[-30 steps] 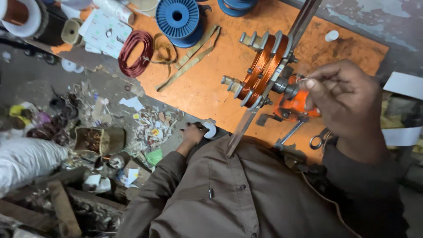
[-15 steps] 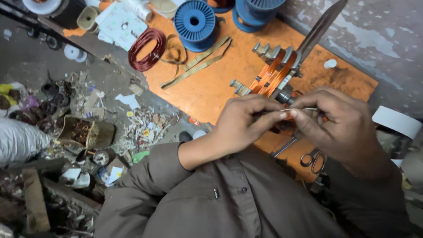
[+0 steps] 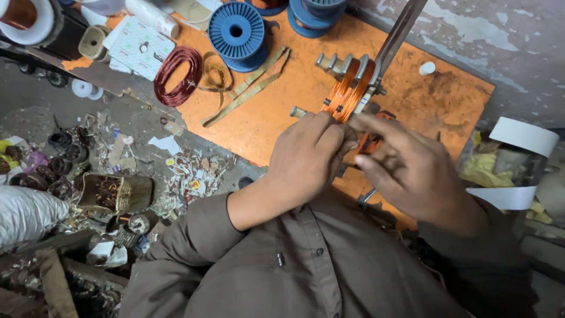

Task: The person operates a manual wire-winding machine to wrap copper wire around a cylindrical core. They secure the wire, crank the handle to wind the coil, measure the core with a tape measure, and repeat the winding process.

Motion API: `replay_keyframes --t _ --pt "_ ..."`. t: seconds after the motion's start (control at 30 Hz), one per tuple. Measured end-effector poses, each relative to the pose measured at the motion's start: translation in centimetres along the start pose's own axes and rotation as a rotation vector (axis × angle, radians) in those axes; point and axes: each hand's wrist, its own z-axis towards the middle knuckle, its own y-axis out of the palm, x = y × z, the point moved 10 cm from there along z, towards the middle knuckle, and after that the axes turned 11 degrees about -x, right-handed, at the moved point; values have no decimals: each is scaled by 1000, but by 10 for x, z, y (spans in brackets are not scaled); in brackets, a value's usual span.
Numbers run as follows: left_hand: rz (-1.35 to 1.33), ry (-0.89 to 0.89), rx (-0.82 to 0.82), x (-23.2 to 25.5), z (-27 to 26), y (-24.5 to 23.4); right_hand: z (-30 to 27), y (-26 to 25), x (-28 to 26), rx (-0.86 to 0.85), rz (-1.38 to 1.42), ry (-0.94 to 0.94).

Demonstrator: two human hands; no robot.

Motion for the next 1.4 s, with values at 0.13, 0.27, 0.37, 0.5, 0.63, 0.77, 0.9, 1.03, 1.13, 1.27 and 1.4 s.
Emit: replay_keyframes --t 0.13,0.27,0.37,0.5,0.63,0.77,0.9,1.03,1.13,1.27,1.4 --pt "57 17 0 -2 2 -6 12 24 38 -42 622 36" --pt "152 10 42 -10 2 -14 11 0 42 64 160 -98" --pt "178 -49 114 -19 2 -18 20 -18 52 132 116 -131" --pt "217 -99 188 -17 1 -8 39 -23 33 94 -148 -250" --pt "276 -121 226 -18 -1 6 53 -15 -13 69 -485 -454" --pt "163 -139 206 -27 -1 22 61 -4 -40 30 -678 -584" --pt "155 -175 220 -34 -1 32 69 8 -41 -132 -731 -571" --pt "149 -124 154 -37 2 42 73 22 -26 -379 -876 -454" --pt "179 -98 169 -36 3 37 75 27 -18 -499 -1029 -358" --pt "295 -18 171 -23 6 24 79 23 -39 -426 -1191 -453" --pt "423 36 205 -9 9 8 84 37 -23 -717 -1431 -483"
